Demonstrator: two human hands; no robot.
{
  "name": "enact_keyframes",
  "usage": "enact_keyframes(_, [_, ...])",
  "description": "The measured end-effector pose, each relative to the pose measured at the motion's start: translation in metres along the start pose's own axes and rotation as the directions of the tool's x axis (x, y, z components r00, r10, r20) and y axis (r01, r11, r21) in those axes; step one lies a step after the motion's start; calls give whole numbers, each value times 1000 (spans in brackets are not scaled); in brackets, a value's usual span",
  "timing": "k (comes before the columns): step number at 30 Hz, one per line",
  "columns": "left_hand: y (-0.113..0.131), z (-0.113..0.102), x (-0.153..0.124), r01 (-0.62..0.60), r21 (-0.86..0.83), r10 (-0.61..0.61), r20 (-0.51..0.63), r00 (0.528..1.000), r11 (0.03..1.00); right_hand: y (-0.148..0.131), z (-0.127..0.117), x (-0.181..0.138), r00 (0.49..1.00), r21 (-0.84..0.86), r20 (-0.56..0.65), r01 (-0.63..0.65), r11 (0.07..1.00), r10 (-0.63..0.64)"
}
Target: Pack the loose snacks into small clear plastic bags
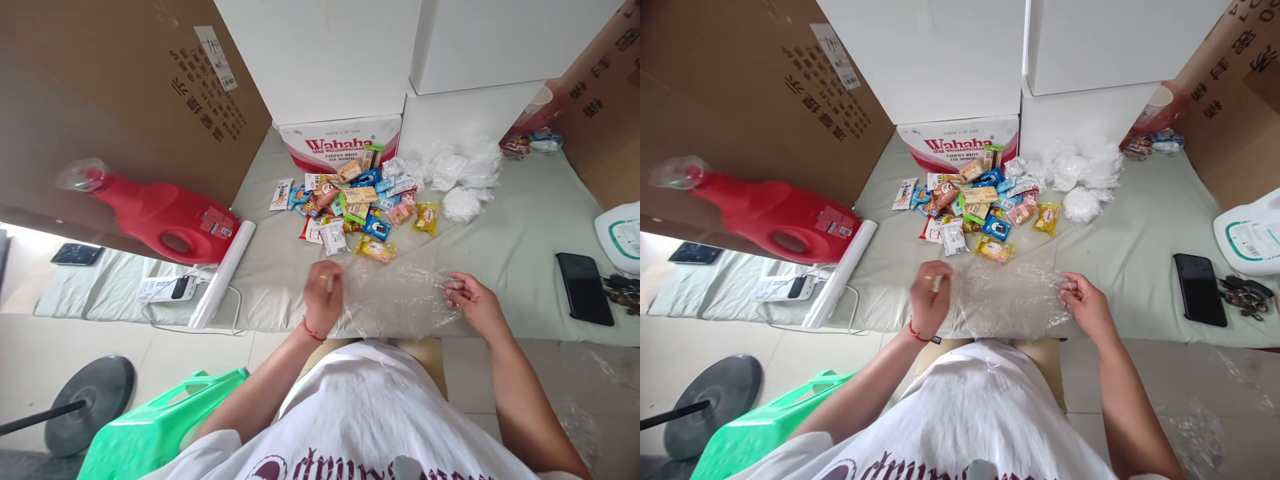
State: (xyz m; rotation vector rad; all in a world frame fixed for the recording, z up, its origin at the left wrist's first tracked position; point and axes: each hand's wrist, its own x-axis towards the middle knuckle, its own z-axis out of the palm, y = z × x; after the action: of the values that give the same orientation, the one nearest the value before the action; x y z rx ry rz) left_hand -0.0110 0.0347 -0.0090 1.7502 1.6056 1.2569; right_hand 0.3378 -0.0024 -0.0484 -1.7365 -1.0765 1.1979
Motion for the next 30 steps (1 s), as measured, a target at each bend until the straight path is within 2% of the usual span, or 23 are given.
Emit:
enact_keyframes(1, [7,9,3,-123,-20,124,200,972,992,2,-4,-2,1000,-18,-11,7,1000,-7])
enact_keyframes(2, [10,19,6,-219,-39,218,372,902,975,4,-8,-3,1000,-32,-18,8,999,-8])
enact_keyframes(3, [10,30,8,-290,-40,271,496,825,956,5,-12,-2,1000,-43,-20,5,999,-5])
enact_keyframes(4, [7,40,8,-340,-14,286,573,768,940,7,-16,0,1000,-52,-15,0,999,-1])
enact_keyframes(5, [2,48,6,-371,39,272,612,743,928,9,-20,3,1000,-63,-4,-3,998,2])
enact_keyframes(6, [-6,54,2,-388,109,240,625,743,915,10,-24,7,1000,-80,10,-2,997,3])
enact_keyframes(8, [-23,60,-12,-389,256,164,611,775,885,13,-31,18,999,-141,45,15,990,-9])
enact_keyframes(12, [-42,49,-57,-343,406,75,547,834,847,10,-37,52,983,-328,168,120,937,-67])
enact_keyframes(14, [-40,38,-78,-331,405,78,527,846,852,-5,-35,75,964,-460,242,213,862,-109])
enact_keyframes(16, [-33,26,-92,-335,381,101,517,850,862,-31,-27,97,943,-619,269,327,714,-198])
enact_keyframes(19, [-18,9,-97,-358,375,129,515,847,855,-82,0,115,862,-764,252,456,456,-440])
enact_keyframes(21, [-7,1,-93,-392,411,144,518,843,823,-114,32,115,786,-757,299,541,367,-542])
enact_keyframes(23, [4,0,-86,-451,467,179,517,837,760,-136,72,106,745,-722,438,625,298,-503])
enact_keyframes(25, [12,7,-76,-530,500,246,526,814,685,-145,113,96,745,-718,557,654,239,-366])
enact_keyframes(27, [15,23,-65,-642,447,340,585,736,623,-146,145,89,775,-741,580,630,234,-251])
enact_keyframes(30, [4,53,-48,-788,254,450,706,548,561,-141,166,89,807,-765,544,589,260,-228])
